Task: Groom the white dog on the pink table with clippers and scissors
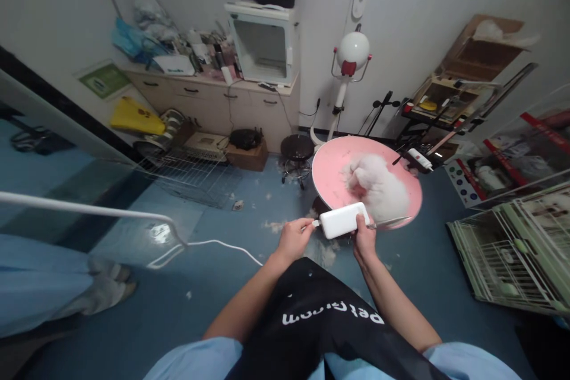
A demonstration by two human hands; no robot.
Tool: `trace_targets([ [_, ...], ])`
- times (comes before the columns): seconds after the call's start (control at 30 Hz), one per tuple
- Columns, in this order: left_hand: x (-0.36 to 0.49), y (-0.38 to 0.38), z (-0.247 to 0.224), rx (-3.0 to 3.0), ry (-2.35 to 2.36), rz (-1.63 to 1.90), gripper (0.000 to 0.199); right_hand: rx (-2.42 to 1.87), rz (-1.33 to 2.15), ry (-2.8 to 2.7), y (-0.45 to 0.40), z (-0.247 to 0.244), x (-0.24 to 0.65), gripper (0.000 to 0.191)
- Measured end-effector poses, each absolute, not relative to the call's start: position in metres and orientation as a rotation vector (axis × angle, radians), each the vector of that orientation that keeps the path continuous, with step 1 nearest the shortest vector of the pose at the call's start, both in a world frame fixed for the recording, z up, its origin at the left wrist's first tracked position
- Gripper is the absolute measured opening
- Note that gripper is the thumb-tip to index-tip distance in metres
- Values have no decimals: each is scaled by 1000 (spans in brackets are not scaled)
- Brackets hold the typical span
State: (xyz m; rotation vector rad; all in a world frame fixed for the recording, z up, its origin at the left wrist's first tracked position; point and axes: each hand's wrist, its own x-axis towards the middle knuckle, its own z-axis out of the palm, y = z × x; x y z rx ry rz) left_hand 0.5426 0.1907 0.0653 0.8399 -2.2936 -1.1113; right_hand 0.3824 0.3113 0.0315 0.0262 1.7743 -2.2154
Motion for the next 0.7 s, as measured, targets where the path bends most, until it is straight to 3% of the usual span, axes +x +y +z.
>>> trace_targets([
  [0.17, 541, 190, 72, 802, -2367, -1067, 19, 48, -2185, 1800, 311, 34, 385, 55],
  [0.57, 531, 190, 83, 847, -2177, -1509, 21, 70, -2195, 1713, 315, 37, 388, 55],
  [0.7, 534, 188, 87, 715, -2242, -1243, 20, 112, -2242, 1671, 311, 47, 378, 56],
])
